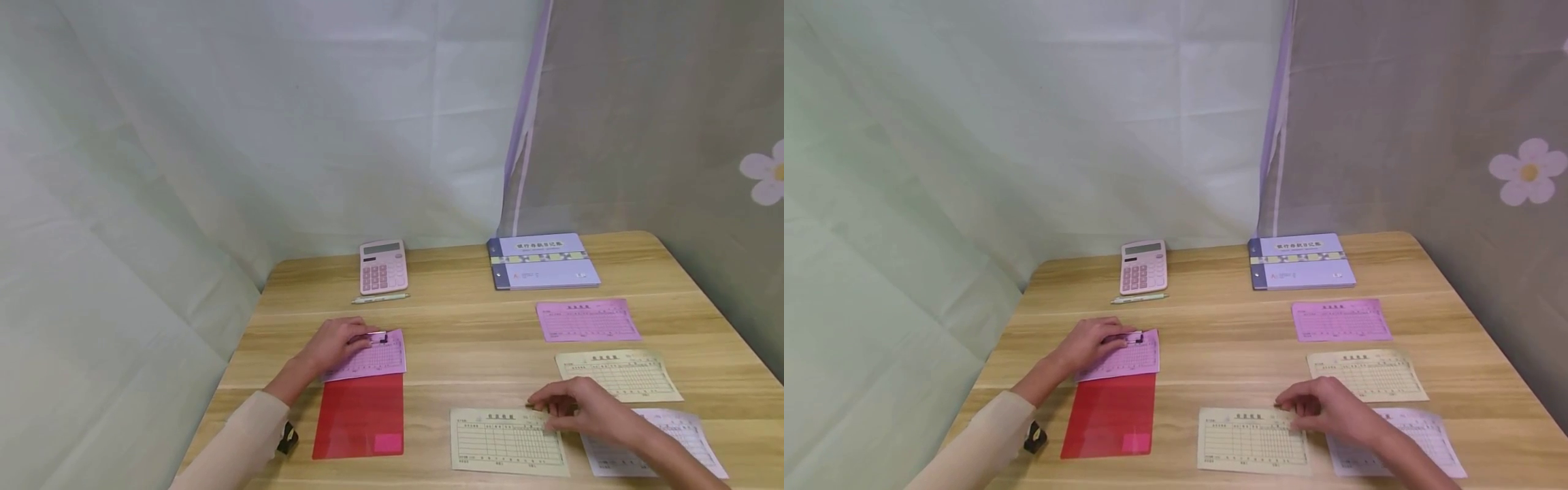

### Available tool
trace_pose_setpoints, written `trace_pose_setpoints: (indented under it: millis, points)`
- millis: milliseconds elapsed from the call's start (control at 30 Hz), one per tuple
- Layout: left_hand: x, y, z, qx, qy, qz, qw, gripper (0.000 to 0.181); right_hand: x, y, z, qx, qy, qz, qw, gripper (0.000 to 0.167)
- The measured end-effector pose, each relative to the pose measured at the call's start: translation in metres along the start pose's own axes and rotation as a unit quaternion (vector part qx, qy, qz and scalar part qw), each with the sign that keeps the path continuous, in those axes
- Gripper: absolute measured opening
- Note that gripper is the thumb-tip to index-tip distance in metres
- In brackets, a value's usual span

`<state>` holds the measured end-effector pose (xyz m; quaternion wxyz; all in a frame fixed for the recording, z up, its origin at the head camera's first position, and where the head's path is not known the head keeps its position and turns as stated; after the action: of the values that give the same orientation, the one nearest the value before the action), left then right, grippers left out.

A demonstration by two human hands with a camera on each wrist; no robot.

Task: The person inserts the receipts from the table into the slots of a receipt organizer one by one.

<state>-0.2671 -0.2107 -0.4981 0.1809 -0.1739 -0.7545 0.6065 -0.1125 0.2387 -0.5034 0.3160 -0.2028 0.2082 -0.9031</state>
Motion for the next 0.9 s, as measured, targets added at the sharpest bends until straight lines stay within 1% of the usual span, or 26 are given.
trace_pose_setpoints:
  millis: [133, 267, 400, 567, 633, 833, 900]
  points:
    - [0.001, 0.000, 0.000, -0.004, 0.002, 0.000, 1.0000, 0.034, -0.001, 0.002, -0.003, -0.008, 0.007, -0.023, 0.9997, 0.019]
    - [0.002, 0.000, 0.000, -0.005, 0.007, -0.003, 1.0000, 0.033, 0.000, 0.001, -0.002, -0.039, 0.023, -0.043, 0.9981, 0.013]
    - [0.001, 0.001, 0.001, -0.001, -0.001, 0.003, 1.0000, 0.034, 0.006, -0.004, 0.000, -0.064, 0.044, -0.063, 0.9950, 0.008]
    - [0.000, 0.000, 0.001, 0.003, -0.007, 0.006, 1.0000, 0.034, 0.025, -0.017, 0.005, -0.087, 0.039, -0.083, 0.9919, 0.006]
    - [0.000, 0.000, 0.001, 0.002, -0.007, 0.007, 0.9999, 0.033, 0.034, -0.023, 0.005, -0.091, 0.045, -0.089, 0.9908, 0.006]
    - [0.001, 0.001, 0.001, 0.003, -0.009, 0.008, 0.9999, 0.033, 0.059, -0.034, -0.005, -0.088, 0.093, -0.089, 0.9878, 0.006]
    - [0.001, 0.001, 0.001, 0.004, -0.007, 0.005, 1.0000, 0.033, 0.065, -0.035, -0.008, -0.099, 0.101, -0.089, 0.9859, 0.007]
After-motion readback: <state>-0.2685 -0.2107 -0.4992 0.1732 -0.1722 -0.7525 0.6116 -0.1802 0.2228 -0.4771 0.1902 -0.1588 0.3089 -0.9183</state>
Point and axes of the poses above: each hand's wrist, its own x-axis towards the middle knuckle, its own y-axis out of the palm, z = x × y, the point moved 4 cm from there along x, towards the middle knuckle, and after that the axes turned 11 degrees about -y, right-handed, at the moved point
